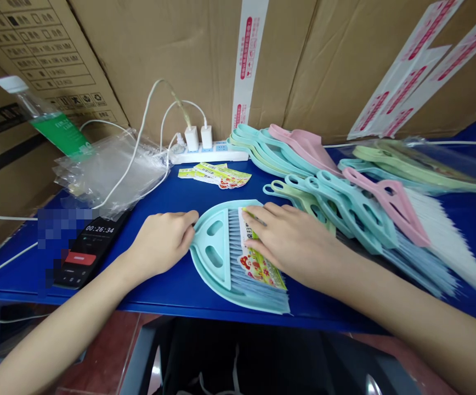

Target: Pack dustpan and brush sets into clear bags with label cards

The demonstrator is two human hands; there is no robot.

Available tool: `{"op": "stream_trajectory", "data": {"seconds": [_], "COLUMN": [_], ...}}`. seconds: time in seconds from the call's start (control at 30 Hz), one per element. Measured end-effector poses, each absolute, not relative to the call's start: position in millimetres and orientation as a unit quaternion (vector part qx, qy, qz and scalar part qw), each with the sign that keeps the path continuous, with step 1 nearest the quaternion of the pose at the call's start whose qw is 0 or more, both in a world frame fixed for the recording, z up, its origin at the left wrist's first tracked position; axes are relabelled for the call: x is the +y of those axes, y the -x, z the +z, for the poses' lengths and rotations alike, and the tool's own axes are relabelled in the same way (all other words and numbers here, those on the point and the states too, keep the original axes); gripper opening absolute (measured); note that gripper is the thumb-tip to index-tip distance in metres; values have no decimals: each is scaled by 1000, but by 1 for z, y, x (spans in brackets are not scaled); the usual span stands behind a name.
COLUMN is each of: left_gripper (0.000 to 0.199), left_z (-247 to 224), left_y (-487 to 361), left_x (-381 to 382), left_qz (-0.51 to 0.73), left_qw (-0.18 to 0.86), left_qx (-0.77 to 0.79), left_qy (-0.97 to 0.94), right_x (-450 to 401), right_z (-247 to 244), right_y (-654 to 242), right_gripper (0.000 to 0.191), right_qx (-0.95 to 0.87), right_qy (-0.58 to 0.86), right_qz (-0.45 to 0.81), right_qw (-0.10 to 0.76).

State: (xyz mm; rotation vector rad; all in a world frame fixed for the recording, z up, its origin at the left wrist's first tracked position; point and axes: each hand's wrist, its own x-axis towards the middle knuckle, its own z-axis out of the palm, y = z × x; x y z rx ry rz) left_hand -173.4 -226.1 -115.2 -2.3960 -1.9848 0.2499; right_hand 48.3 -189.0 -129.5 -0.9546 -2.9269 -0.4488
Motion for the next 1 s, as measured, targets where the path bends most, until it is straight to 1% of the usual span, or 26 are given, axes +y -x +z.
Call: {"op": "stream_trajectory", "data": {"seconds": [0.2, 0.47, 0.63, 0.8, 1.0], "left_gripper": [25, 24, 23, 23, 23], "left_z": [-114, -116, -114, -113, -115], "left_y": [173, 174, 173, 173, 174], "left_x": [-227, -227, -227, -227, -227], "left_qz": [75, 62, 85, 82, 79], "left_qw": [6, 9, 12, 10, 8], "left_qx": [-637, -634, -634, -634, -634], "left_qy": [767, 771, 768, 769, 770], "right_x": [-189, -188, -189, -189, -190], "right_z": [-127, -129, -127, -126, -125], "right_y": [-46, -47, -48, -53, -57], "right_gripper": [33, 32, 38, 43, 55], "right_qx": [-940, -940, -943, -950, -954], "right_qy": [313, 311, 313, 297, 287], "right_qz": [-131, -134, -112, -92, -68], "right_qw": [8, 25, 18, 38, 44]}}
